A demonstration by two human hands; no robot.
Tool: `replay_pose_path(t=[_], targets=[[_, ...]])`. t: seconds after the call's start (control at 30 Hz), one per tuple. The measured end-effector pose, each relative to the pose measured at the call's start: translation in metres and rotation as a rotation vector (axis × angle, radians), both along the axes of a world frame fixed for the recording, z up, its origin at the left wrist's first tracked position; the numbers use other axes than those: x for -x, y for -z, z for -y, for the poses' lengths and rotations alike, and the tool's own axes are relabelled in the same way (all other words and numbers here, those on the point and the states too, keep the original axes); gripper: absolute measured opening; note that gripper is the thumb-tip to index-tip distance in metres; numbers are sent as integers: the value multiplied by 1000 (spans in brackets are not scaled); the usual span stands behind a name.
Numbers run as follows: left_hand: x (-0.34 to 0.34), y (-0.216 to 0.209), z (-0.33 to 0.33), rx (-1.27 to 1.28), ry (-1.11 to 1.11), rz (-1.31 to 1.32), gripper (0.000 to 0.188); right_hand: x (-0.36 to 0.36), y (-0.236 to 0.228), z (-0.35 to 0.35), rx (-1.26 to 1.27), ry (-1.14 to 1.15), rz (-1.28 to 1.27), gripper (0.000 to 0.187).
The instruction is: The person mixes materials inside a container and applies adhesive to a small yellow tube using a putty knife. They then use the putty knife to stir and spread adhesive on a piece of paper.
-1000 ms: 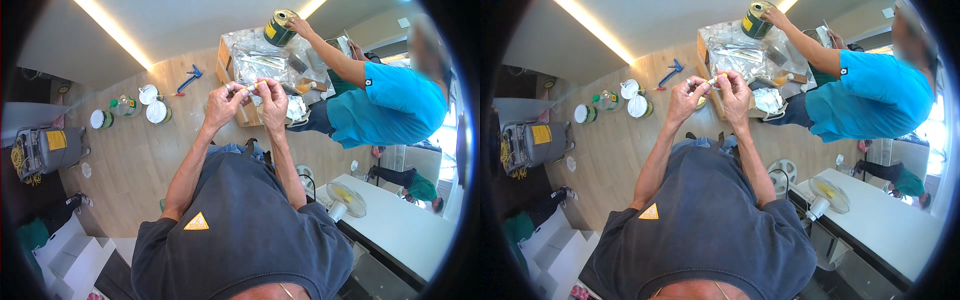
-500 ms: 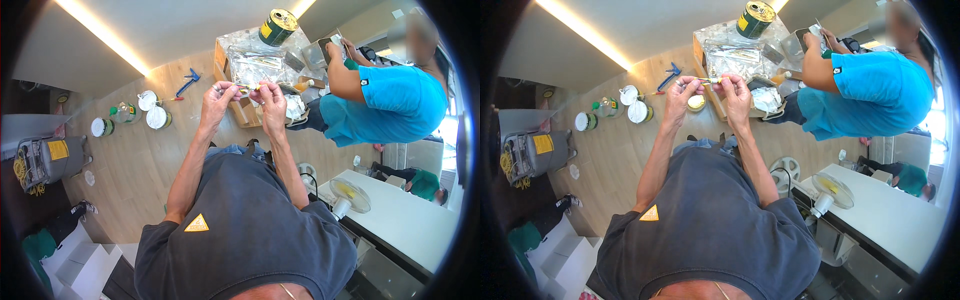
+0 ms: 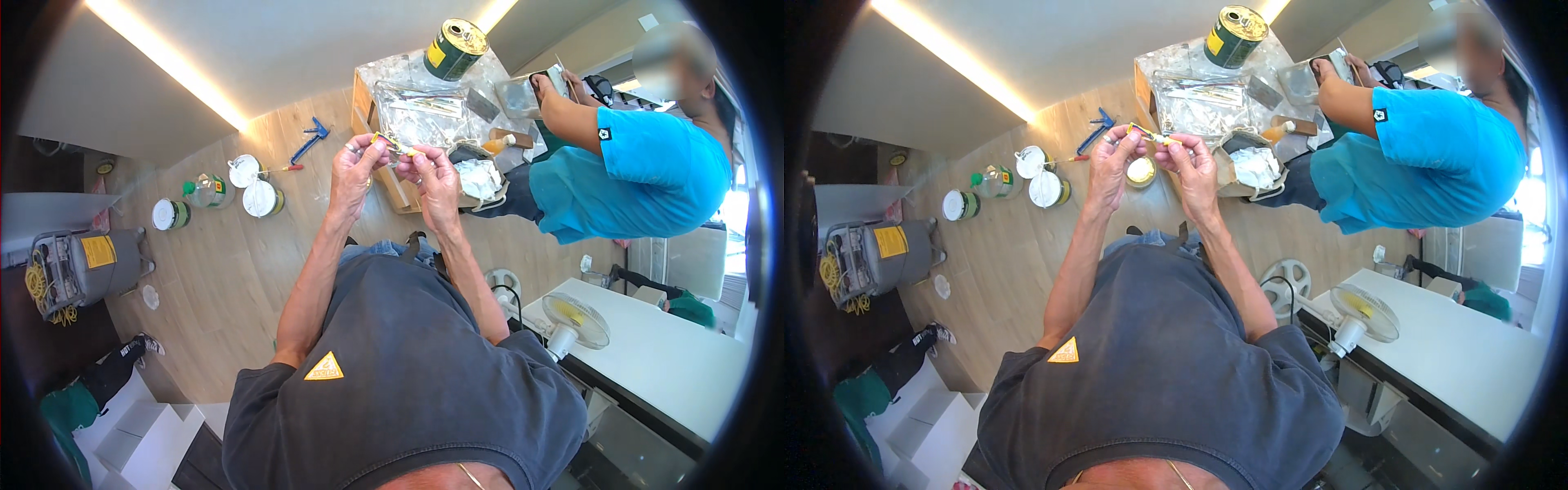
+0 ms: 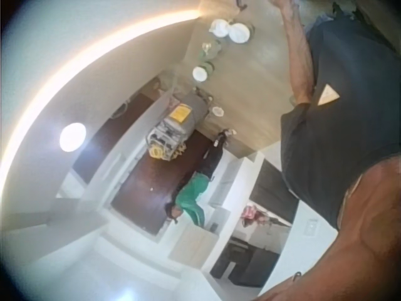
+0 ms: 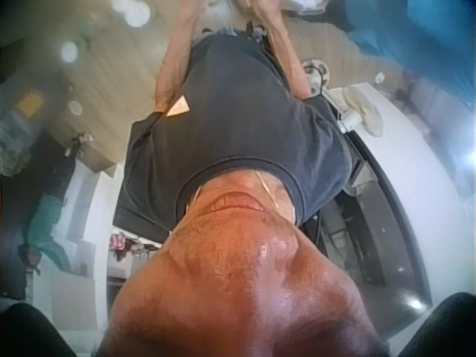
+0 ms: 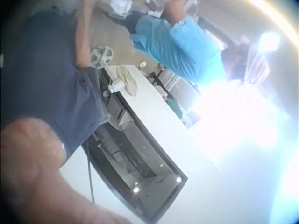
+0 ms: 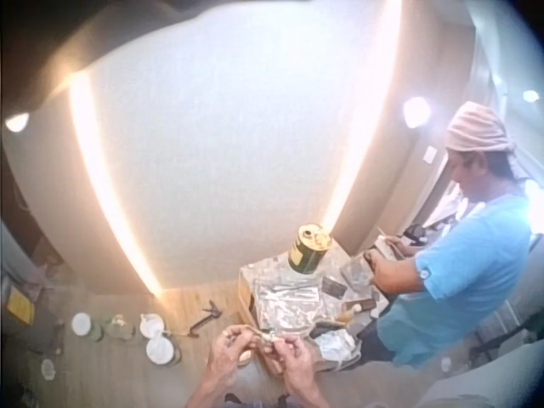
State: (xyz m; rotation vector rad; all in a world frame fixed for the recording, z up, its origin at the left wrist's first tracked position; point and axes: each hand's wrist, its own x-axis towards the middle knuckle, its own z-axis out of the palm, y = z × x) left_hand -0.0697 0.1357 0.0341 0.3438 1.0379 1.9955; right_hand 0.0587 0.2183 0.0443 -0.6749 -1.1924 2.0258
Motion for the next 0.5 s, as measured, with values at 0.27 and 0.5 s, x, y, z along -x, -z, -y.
replay_pose_path(t=[0.27, 0.5], targets=[[4, 3, 2, 6, -10, 8, 25, 3, 3, 2, -77, -69, 74, 20], [3, 5, -2, 1, 29, 6, 18, 8, 3, 7, -96, -96, 84, 19]])
